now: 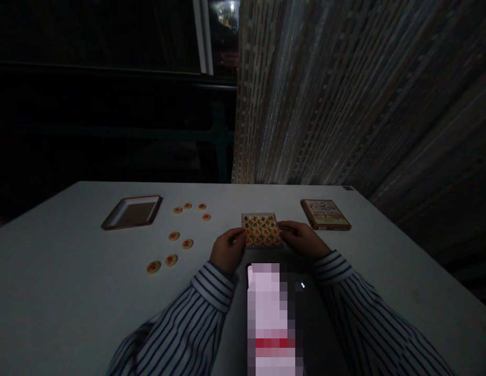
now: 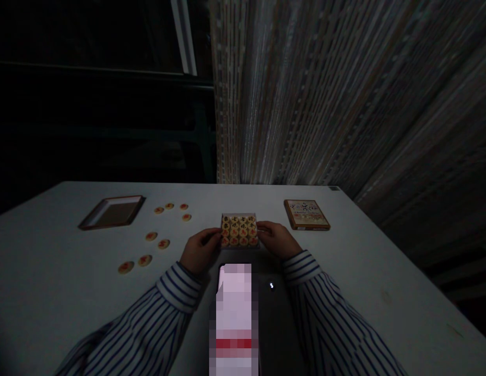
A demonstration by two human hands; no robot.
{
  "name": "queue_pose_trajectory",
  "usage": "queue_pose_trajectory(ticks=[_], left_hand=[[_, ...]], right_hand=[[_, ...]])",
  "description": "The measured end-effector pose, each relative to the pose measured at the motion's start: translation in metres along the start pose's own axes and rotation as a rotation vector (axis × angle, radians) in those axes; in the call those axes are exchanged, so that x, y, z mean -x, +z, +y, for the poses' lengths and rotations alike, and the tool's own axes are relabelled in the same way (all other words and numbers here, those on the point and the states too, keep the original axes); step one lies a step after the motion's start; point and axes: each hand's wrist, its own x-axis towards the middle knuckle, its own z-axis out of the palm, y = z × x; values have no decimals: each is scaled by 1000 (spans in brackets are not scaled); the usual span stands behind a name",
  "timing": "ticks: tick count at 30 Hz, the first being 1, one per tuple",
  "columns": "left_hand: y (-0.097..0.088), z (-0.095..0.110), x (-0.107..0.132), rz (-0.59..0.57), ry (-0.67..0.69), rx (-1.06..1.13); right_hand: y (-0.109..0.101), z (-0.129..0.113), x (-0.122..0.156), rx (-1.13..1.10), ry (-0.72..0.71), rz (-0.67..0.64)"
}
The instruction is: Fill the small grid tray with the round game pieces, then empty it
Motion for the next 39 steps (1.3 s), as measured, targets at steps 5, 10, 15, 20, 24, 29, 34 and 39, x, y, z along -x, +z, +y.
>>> queue_pose_trajectory(ticks=[5, 10, 15, 20, 24, 29, 34, 39], left_hand=[[-1, 2, 0, -2, 11, -44], [-1, 2, -1, 8, 35, -75], [-1, 2, -1, 28, 28, -107], [-1, 3, -1, 22, 30, -112], [-3, 5, 0, 17, 49, -132], [-6, 11, 3, 56, 82, -155], [-9, 16, 2, 111, 116, -207], [-11, 18, 0, 107, 139, -242]], right_hand=[[-2, 3, -1, 125, 9, 86], [1, 7, -3, 90, 39, 175], [4, 9, -4, 53, 69, 172], [3, 14, -5, 45, 44, 146], [2, 17, -6, 20, 50, 146], [1, 12, -4, -45, 64, 153], [-1, 5, -2, -25, 65, 230], [-7, -6, -4, 15, 0, 301]])
